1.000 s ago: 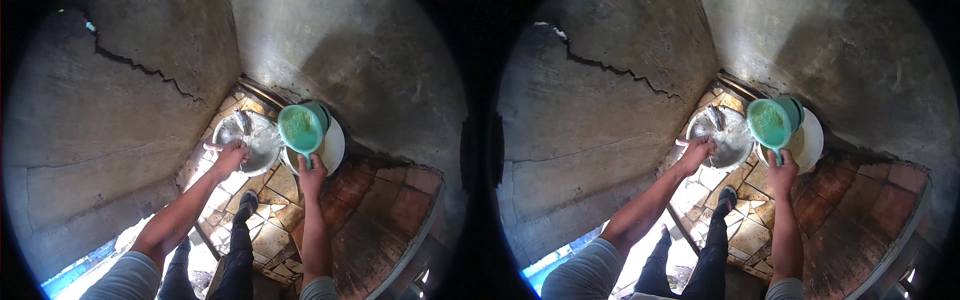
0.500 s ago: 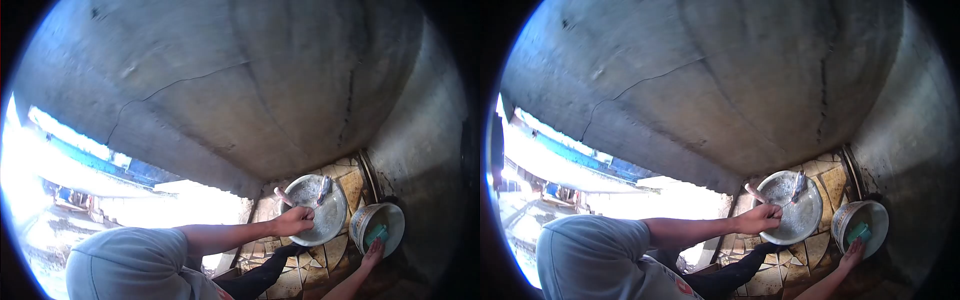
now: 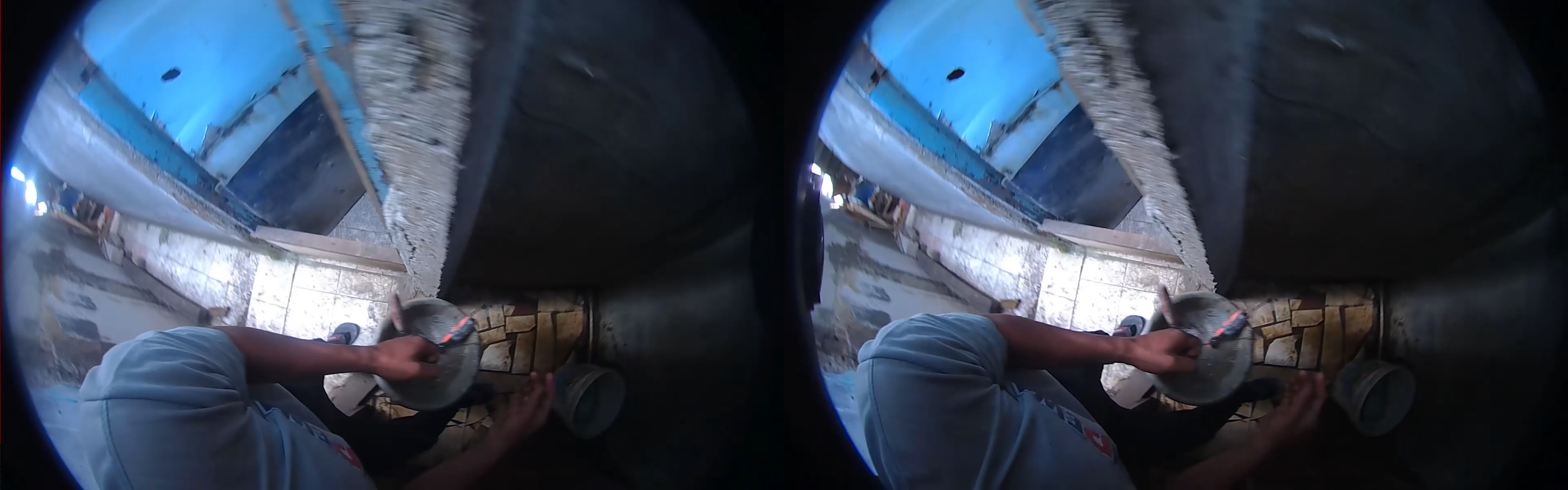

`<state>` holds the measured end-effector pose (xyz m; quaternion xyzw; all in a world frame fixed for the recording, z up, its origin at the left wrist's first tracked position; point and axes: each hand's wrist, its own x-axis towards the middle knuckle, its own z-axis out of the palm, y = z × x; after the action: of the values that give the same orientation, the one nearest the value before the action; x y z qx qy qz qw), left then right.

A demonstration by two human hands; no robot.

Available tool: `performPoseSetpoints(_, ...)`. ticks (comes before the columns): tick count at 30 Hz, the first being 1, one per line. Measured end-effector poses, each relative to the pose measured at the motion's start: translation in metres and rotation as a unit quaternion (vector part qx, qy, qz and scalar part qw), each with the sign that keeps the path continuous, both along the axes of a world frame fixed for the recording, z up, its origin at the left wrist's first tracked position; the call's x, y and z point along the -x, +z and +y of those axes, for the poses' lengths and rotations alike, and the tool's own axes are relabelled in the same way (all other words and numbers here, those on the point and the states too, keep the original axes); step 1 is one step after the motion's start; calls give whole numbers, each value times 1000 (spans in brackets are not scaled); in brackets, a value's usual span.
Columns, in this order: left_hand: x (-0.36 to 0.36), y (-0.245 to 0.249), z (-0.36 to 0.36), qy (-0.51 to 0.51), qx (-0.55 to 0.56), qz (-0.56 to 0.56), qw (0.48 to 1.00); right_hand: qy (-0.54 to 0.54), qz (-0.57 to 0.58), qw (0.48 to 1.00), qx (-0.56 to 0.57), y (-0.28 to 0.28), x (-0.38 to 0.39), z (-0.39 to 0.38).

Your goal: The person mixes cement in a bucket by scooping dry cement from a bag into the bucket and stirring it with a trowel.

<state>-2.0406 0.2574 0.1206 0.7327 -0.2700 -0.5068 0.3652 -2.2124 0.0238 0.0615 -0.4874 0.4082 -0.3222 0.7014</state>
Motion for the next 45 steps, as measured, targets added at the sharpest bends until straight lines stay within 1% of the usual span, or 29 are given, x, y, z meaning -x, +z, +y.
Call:
performPoseSetpoints(2,-8,6,39,24,-9,-15,1000,39,35,996,79,49,-39,36)
performPoseSetpoints(3,-12,15,58,40,-14,-16,999,51,13,990,135,62,-59,52)
performPoseSetpoints(4,-13,15,79,56,-3,-45,997,65,-12,981,185,73,-78,72)
performPoseSetpoints(6,-18,26,123,118,-18,-50,992,104,-43,943,314,108,-119,109)
performPoseSetpoints(8,-23,41,164,181,-12,-68,981,88,-88,921,370,137,-158,140)
performPoseSetpoints(10,-34,63,204,257,-3,-58,965,64,-135,891,429,168,-199,167)
performPoseSetpoints(11,-39,68,226,288,11,-45,957,46,-157,875,456,181,-216,180)
performPoseSetpoints(12,-47,72,247,312,25,-33,949,27,-154,863,481,192,-231,189)
performPoseSetpoints(14,-68,95,285,347,44,3,937,-48,-130,856,498,202,-261,198)
performPoseSetpoints(16,-90,100,321,357,86,-39,929,-144,-129,837,512,204,-304,200)
performPoseSetpoints(17,-102,103,339,363,93,-39,926,-194,-121,825,518,202,-314,201)
performPoseSetpoints(20,-145,134,385,331,47,-51,941,-277,-89,791,538,196,-339,198)
performPoseSetpoints(21,-160,144,396,328,37,-62,942,-279,-98,802,519,196,-341,199)
performPoseSetpoints(24,-199,171,414,328,6,-88,941,-312,-72,802,503,199,-344,206)
performPoseSetpoints(26,-221,187,426,326,2,-137,935,-287,-121,813,491,193,-344,197)
performPoseSetpoints(28,-243,194,442,358,4,-135,924,-275,-166,818,477,197,-348,200)
performPoseSetpoints(29,-256,195,451,367,12,-145,919,-274,-147,812,494,196,-346,198)
performPoseSetpoints(32,-298,220,453,414,48,-140,898,-224,-137,827,497,197,-337,201)
performPoseSetpoints(36,-355,241,442,397,101,-163,898,-218,-120,903,350,201,-317,230)
performPoseSetpoints(37,-370,246,435,394,116,-167,896,-254,-114,920,274,184,-307,239)
performPoseSetpoints(39,-403,254,419,382,144,-171,897,-262,17,946,189,132,-279,249)
performPoseSetpoints(40,-420,256,407,378,157,-163,898,-229,79,956,169,89,-267,255)
performPoseSetpoints(41,-439,257,393,372,168,-155,900,-193,141,960,145,58,-255,264)
performPoseSetpoints(42,-460,256,378,366,177,-146,902,-77,243,954,158,50,-243,273)
performPoseSetpoints(43,-480,253,362,349,179,-132,910,40,340,926,162,39,-230,284)
performPoseSetpoints(44,-500,249,345,343,163,-150,913,153,422,881,151,21,-227,307)
performPoseSetpoints(45,-526,246,329,321,147,-169,920,262,491,819,142,5,-237,319)
